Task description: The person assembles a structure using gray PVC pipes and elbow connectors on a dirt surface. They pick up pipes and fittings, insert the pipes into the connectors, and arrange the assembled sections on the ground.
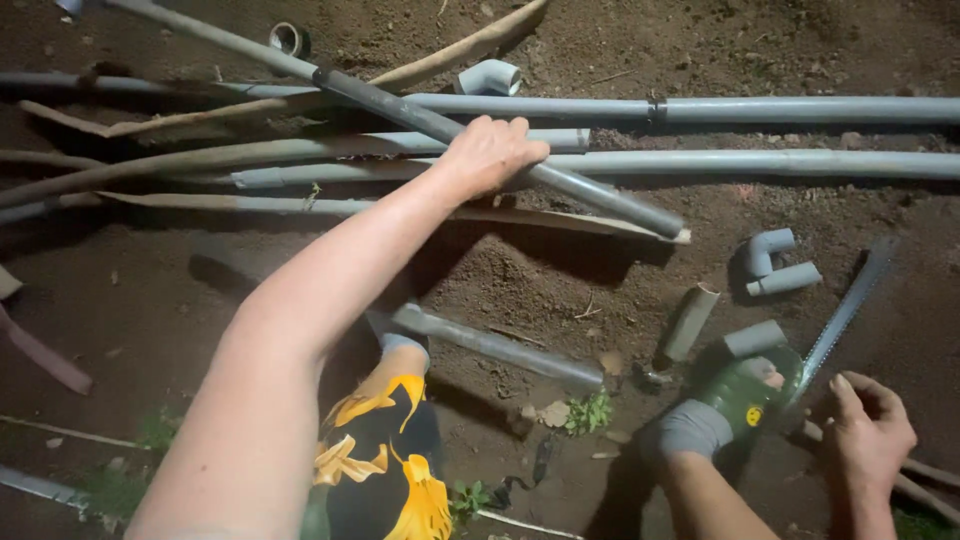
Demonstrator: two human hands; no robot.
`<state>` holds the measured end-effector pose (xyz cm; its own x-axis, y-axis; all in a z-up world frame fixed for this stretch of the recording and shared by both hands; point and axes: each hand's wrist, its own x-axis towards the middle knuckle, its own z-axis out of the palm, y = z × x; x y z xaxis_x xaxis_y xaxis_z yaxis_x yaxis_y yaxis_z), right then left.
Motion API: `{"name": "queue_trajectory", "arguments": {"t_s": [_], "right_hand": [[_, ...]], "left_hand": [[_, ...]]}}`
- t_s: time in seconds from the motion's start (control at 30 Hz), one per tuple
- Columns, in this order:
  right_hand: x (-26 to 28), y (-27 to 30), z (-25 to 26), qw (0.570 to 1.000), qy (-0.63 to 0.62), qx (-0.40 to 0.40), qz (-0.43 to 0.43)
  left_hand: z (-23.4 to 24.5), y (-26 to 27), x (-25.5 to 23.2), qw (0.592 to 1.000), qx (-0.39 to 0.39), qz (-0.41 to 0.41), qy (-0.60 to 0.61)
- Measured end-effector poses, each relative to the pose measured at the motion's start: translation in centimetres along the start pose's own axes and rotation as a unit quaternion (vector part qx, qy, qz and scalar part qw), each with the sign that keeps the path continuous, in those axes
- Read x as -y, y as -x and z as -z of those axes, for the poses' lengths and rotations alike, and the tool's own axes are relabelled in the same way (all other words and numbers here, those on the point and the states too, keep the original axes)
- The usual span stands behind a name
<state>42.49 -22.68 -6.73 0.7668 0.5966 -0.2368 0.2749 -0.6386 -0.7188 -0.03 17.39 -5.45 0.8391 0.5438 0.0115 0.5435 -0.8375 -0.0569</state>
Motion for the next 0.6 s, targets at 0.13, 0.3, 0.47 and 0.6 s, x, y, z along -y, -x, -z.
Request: {"name": "queue_trajectory", "arguments": {"t_s": [0.13, 0.3, 0.47, 0.6], "right_hand": [[-0.7, -0.1, -0.2, 0.999, 0.012, 0.014, 0.028], [3.9, 2.3, -1.0, 1.000, -0.010, 0.021, -0.018], [9.9, 4.3, -1.5, 0.998, -0.029, 0.035, -0.047], [12.1, 3.9, -0.9, 0.905, 0.182, 0.026, 0.383]], "left_hand": [[-1.4, -0.2, 0.6, 1.000, -0.015, 0.002, 0.005], [-2.0, -0.4, 0.2, 1.000, 0.002, 0.026, -0.001], [0.9, -1.6, -2.7, 0.999, 0.000, 0.028, 0.023], [2.2, -4.1, -8.4, 0.996, -0.029, 0.006, 0.090]]}}
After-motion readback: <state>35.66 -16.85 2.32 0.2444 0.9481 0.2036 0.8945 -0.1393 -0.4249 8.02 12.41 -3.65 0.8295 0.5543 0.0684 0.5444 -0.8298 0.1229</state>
